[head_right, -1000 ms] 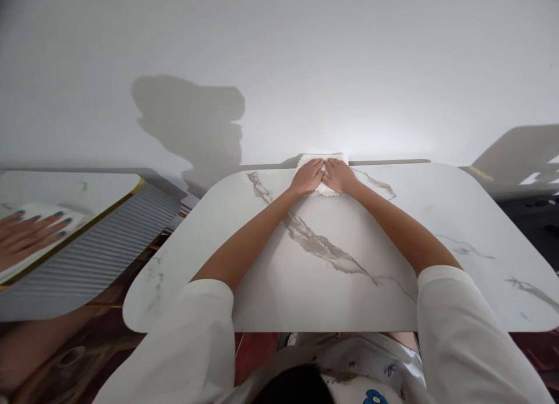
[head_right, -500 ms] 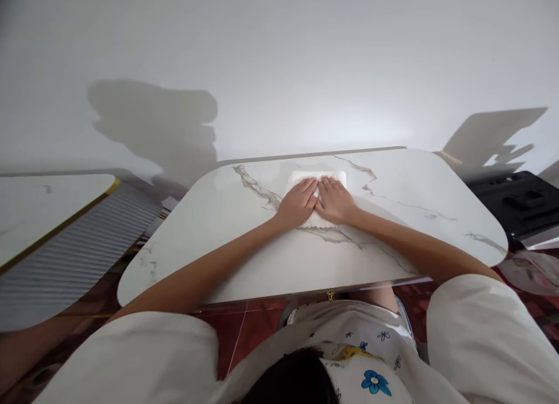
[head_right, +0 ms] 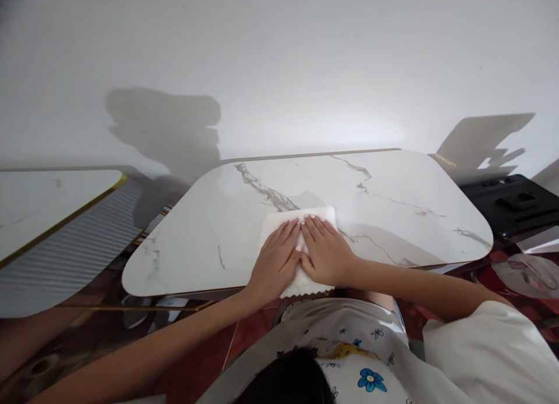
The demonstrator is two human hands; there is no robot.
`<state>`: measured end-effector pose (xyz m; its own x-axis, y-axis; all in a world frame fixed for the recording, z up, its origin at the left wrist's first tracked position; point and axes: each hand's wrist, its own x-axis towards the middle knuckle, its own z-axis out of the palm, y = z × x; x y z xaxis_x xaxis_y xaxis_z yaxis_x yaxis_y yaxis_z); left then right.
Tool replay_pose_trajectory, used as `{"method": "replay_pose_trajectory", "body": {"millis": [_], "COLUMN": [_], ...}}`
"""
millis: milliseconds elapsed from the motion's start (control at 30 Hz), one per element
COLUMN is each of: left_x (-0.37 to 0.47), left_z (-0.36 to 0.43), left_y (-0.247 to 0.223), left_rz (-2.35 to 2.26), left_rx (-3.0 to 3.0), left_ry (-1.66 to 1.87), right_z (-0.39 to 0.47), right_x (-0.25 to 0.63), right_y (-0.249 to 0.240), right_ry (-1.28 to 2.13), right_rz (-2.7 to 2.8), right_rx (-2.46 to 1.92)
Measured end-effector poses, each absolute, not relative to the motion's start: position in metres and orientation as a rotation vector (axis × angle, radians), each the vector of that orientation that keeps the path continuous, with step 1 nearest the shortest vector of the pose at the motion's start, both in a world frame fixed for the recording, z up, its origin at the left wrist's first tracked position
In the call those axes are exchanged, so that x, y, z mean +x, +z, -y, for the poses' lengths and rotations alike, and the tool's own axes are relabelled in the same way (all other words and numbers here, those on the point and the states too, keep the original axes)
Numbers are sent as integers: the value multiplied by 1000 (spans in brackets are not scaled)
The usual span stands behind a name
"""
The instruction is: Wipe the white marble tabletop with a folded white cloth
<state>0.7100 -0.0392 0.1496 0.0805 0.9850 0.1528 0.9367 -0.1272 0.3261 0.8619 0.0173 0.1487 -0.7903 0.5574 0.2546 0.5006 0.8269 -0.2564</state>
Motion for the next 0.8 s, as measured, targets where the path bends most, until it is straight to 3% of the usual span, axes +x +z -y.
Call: {"method": "replay_pose_trajectory", "body": {"millis": [467, 800], "left_x": [779, 730], "left_z": [-32, -148], "left_y": [148, 129], "left_rz": [-1812, -1867], "left_rx": [2102, 2233], "left_ry": [559, 648], "right_z": [-90, -202], "right_x": [942, 893], "right_y": [137, 129], "right_ry": [268, 195], "right_rz": [2731, 2819], "right_rx": [-826, -800]}}
